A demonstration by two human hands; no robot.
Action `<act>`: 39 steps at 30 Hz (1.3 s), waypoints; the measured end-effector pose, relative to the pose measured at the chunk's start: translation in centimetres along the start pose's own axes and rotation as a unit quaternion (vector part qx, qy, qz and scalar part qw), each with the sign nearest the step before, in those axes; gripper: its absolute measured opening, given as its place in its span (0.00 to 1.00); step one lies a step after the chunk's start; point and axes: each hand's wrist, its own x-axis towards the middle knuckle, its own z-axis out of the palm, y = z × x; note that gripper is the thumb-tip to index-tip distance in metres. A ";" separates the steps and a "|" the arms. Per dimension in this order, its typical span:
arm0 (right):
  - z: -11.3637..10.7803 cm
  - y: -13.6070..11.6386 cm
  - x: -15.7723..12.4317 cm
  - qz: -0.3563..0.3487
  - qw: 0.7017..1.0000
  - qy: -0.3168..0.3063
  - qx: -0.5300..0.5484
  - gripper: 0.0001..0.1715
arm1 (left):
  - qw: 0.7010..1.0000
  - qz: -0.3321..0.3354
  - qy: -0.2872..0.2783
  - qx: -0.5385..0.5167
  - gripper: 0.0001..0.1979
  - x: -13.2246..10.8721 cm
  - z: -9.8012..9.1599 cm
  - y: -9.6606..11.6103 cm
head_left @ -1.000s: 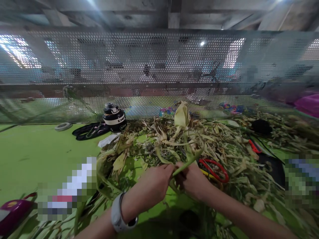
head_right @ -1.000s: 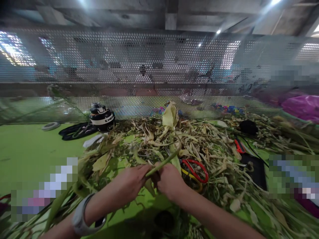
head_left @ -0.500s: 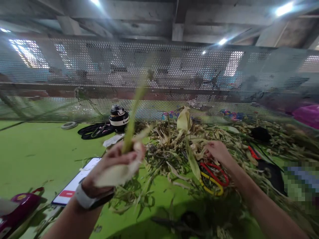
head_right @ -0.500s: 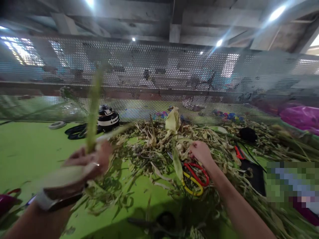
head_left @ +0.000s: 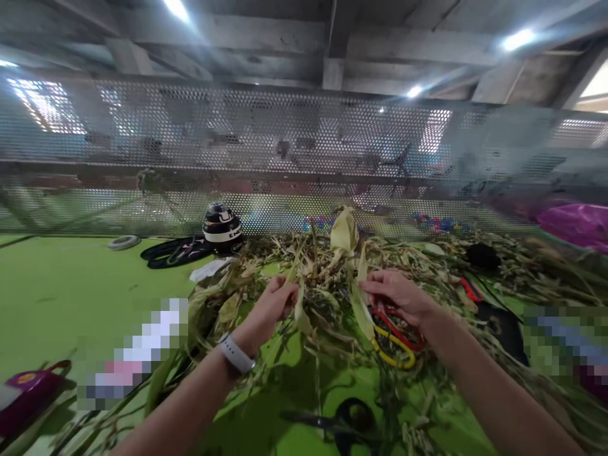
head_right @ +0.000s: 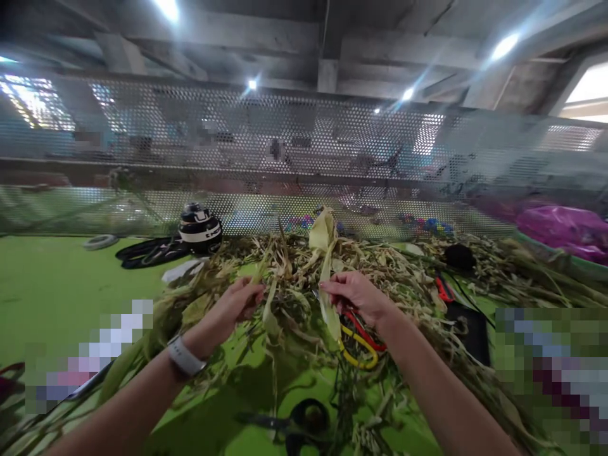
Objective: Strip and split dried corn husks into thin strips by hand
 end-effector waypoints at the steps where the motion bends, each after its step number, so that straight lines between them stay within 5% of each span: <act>1: 0.5 -0.1 -0.3 -0.006 1.000 -0.016 0.008 0.20 | 1.000 -0.005 -0.013 -0.013 0.07 -0.4 0.4 -0.1; 9: 5.1 1.1 -1.4 -0.103 0.993 -0.047 -0.014 0.18 | 0.961 -0.139 -0.186 -0.150 0.07 -3.2 2.9 -1.0; 15: 5.9 2.0 -0.9 -0.172 0.981 -0.061 -0.061 0.18 | 0.960 -0.124 -0.200 -0.154 0.14 -3.5 3.4 -1.7; 24: 6.0 2.0 -0.5 -0.135 0.988 -0.030 -0.064 0.18 | 0.966 -0.056 -0.228 -0.107 0.16 -4.3 3.9 -2.5; 28: 5.1 1.7 -0.9 -0.063 0.983 -0.173 0.022 0.23 | 0.964 -0.085 -0.236 -0.090 0.20 -4.4 3.7 -2.2; 31: 4.7 1.6 -1.2 -0.020 0.970 -0.237 0.057 0.17 | 0.944 -0.145 -0.290 -0.054 0.28 -4.4 3.6 -2.0; 39: 4.2 0.8 -0.8 -0.035 0.975 -0.137 0.173 0.17 | 0.952 -0.131 -0.277 -0.010 0.27 -4.4 4.0 -2.7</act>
